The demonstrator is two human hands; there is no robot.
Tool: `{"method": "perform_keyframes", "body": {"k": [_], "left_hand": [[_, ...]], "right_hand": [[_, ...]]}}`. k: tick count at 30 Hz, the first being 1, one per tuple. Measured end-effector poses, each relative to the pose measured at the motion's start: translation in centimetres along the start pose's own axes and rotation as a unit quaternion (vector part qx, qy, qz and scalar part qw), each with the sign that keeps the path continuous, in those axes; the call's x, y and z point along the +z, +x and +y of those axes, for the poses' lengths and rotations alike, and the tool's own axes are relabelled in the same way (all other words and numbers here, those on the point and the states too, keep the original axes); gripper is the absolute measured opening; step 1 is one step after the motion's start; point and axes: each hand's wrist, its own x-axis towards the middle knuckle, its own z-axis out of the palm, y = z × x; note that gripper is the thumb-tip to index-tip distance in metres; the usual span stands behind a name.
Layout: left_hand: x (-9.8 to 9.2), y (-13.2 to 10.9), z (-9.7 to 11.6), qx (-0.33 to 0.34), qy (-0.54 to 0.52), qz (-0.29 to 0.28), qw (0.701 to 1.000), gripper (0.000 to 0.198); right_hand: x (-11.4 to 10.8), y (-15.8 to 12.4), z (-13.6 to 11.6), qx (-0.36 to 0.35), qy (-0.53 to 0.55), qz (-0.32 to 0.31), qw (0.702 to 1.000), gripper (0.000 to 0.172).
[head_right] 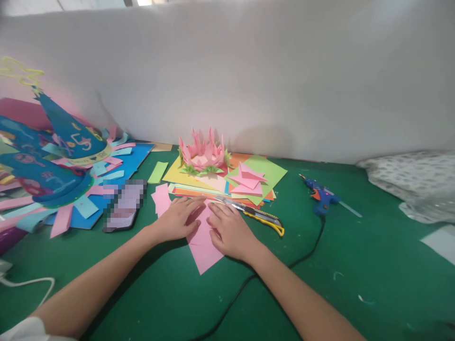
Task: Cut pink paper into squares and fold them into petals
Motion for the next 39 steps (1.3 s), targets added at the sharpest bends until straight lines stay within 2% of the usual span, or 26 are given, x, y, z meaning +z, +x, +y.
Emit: {"method": "perform_keyframes", "body": {"k": [2, 13, 18, 21, 24, 26, 30, 33, 36, 39], "left_hand": [[-0.1, 0.0, 0.1, -0.008, 0.009, -0.001, 1.0, 0.047], [0.1, 0.0, -0.1, -0.012, 0.02, 0.014, 1.0, 0.046], [0.7, 0.2, -0.1, -0.018, 0.034, 0.028, 0.999, 0.033], [1.1, 0.3, -0.2, -0.02, 0.046, 0.036, 0.998, 0.03], [1.4, 0.4, -0.2, -0.02, 0.052, 0.043, 0.998, 0.031], [1.6, 0.4, -0.2, -0.022, 0.057, 0.046, 0.997, 0.032], [1.7, 0.3, -0.1, -0.006, 0.069, 0.051, 0.996, 0.039], [1.7, 0.4, 0.1, 0.053, 0.078, 0.036, 0.995, 0.044], [1.7, 0.3, 0.1, 0.098, 0.08, 0.016, 0.992, 0.058], [1.8, 0.3, 0.0, 0.097, 0.078, 0.022, 0.992, 0.063]], "right_hand": [[-0.3, 0.0, 0.1, -0.008, -0.004, 0.001, 1.0, 0.016], [-1.9, -1.6, 1.8, -0.094, 0.002, 0.035, 0.995, 0.038], [-1.6, -2.0, 2.2, -0.127, -0.019, 0.04, 0.991, 0.037], [-1.1, -2.0, 2.4, -0.079, -0.018, 0.053, 0.995, 0.035], [-0.6, -1.9, 2.3, 0.04, -0.011, 0.072, 0.997, 0.025], [-0.4, -1.8, 2.2, 0.093, -0.011, 0.066, 0.993, 0.022], [0.0, -1.5, 1.5, 0.117, -0.011, 0.04, 0.992, 0.019], [0.2, -1.4, 1.0, 0.132, 0.002, 0.031, 0.991, 0.014], [0.4, -1.5, 0.7, 0.143, 0.0, 0.038, 0.989, 0.01], [0.6, -1.6, 0.8, 0.143, -0.016, 0.056, 0.988, 0.022]]}}
